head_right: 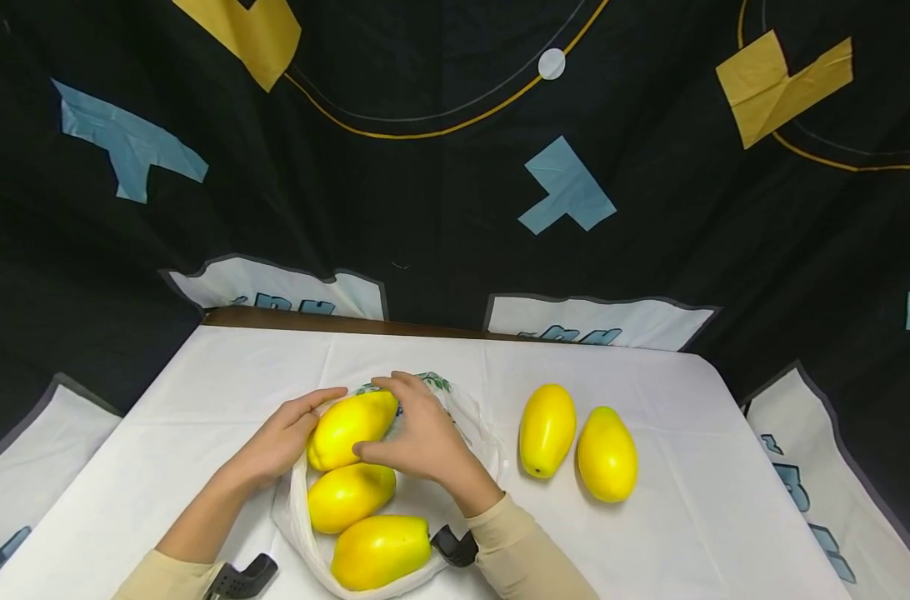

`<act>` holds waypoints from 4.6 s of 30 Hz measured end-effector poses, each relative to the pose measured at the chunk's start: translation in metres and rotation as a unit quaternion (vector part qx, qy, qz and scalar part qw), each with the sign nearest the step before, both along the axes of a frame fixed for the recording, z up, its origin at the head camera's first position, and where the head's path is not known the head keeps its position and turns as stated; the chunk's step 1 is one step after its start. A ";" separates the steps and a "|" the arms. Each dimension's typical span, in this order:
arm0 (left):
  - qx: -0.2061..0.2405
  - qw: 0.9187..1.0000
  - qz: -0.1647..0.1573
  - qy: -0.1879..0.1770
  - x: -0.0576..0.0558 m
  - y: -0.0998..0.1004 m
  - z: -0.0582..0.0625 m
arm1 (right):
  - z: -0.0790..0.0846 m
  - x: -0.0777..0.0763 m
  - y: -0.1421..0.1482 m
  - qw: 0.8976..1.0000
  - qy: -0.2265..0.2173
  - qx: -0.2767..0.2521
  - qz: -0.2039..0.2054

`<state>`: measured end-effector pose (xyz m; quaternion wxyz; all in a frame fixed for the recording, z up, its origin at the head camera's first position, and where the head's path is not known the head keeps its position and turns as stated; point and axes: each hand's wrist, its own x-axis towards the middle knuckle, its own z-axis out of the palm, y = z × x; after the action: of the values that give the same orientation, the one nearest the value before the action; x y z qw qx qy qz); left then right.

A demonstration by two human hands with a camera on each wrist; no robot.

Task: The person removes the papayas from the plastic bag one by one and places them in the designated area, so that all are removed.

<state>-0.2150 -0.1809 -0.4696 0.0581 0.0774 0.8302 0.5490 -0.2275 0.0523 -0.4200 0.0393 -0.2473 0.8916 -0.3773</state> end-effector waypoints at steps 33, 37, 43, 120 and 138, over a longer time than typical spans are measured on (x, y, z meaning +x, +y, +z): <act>0.010 1.000 -0.021 0.014 -0.002 0.002 -0.001 | -0.027 -0.005 -0.021 0.998 -0.020 0.039 0.045; 0.022 1.000 -0.022 0.003 -0.002 0.002 -0.001 | -0.031 -0.008 -0.021 0.999 -0.037 0.014 0.022; 0.013 1.000 -0.017 0.001 -0.001 0.002 0.001 | -0.035 -0.011 -0.026 0.999 -0.047 -0.020 -0.008; 0.001 1.000 -0.014 -0.014 0.001 0.003 0.002 | 0.004 0.002 0.062 0.996 -0.001 -0.090 -0.020; 0.002 1.000 -0.013 -0.007 0.001 0.004 -0.002 | 0.020 0.008 0.098 0.993 0.010 -0.104 -0.046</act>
<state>-0.2140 -0.1765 -0.4717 0.0713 0.0847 0.8274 0.5505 -0.2197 0.1505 -0.3997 -0.0132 -0.2130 0.8583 -0.4667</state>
